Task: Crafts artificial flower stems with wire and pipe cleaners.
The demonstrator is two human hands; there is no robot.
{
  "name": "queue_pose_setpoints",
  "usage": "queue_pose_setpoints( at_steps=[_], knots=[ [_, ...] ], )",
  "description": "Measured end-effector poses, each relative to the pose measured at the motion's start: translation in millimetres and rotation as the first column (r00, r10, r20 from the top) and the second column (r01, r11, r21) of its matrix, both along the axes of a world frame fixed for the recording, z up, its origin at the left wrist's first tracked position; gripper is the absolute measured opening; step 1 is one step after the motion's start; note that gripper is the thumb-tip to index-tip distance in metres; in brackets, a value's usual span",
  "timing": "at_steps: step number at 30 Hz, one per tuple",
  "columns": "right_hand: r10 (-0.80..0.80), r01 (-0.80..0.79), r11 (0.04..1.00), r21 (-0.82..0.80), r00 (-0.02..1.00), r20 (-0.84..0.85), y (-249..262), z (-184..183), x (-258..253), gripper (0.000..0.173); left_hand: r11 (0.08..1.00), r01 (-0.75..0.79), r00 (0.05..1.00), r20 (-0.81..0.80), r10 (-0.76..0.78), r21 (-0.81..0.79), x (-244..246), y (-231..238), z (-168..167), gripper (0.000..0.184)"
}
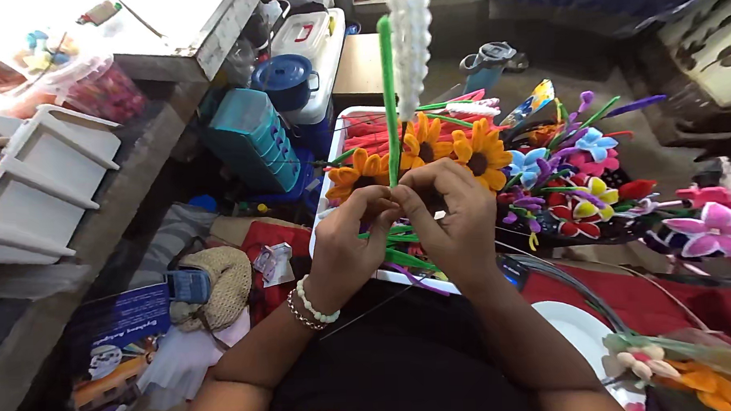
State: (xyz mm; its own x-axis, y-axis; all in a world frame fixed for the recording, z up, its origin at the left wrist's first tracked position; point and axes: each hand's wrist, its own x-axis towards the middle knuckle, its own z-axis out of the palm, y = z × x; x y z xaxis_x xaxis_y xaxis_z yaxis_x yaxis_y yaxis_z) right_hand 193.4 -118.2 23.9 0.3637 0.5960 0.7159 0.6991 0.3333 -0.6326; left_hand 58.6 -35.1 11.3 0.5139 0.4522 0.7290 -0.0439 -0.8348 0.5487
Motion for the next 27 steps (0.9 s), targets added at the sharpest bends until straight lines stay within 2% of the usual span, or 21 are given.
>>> queue_pose_setpoints(
  at_steps=[6, 8, 11, 13, 15, 17, 21, 27],
  knots=[
    [-0.018, 0.018, 1.0, -0.019, 1.0, 0.009, -3, 1, -2, 0.015, 0.998, -0.021, 0.997, 0.07, 0.016, 0.067, 2, 1, -2, 0.011],
    [0.023, -0.022, 0.999, -0.049, 1.0, 0.011, -6, 5, 1, 0.015, 0.999, 0.038, 0.993, 0.107, -0.039, 0.014, 2, 1, -3, 0.011],
    [0.165, -0.172, 0.982, -0.077, 0.983, -0.081, -9, 10, 10, 0.013, 0.984, 0.137, 0.98, 0.157, -0.119, -0.115, 2, -1, -4, 0.009],
    [0.197, -0.206, 0.975, -0.08, 0.975, -0.104, -9, 11, 13, 0.012, 0.966, 0.176, 0.981, 0.119, -0.155, -0.189, 0, 0, 0, 0.008],
    [0.149, -0.153, 0.986, -0.069, 0.987, -0.066, -9, 10, 12, 0.014, 0.956, 0.18, 0.983, 0.062, -0.17, -0.232, -2, 3, 6, 0.01],
    [0.103, -0.104, 0.993, -0.052, 0.995, -0.017, -8, 9, 9, 0.015, 0.949, 0.197, 0.98, 0.057, -0.188, -0.246, -5, 9, 13, 0.021],
    [0.08, -0.079, 0.997, -0.016, 0.991, 0.103, -5, 14, 6, 0.016, 0.97, 0.167, 0.985, 0.064, -0.157, -0.177, -9, 22, 36, 0.042],
    [0.055, -0.055, 0.998, -0.003, 0.984, 0.167, -6, 25, 4, 0.016, 0.953, 0.216, 0.975, 0.095, -0.2, -0.213, -11, 21, 61, 0.035]
  ],
)
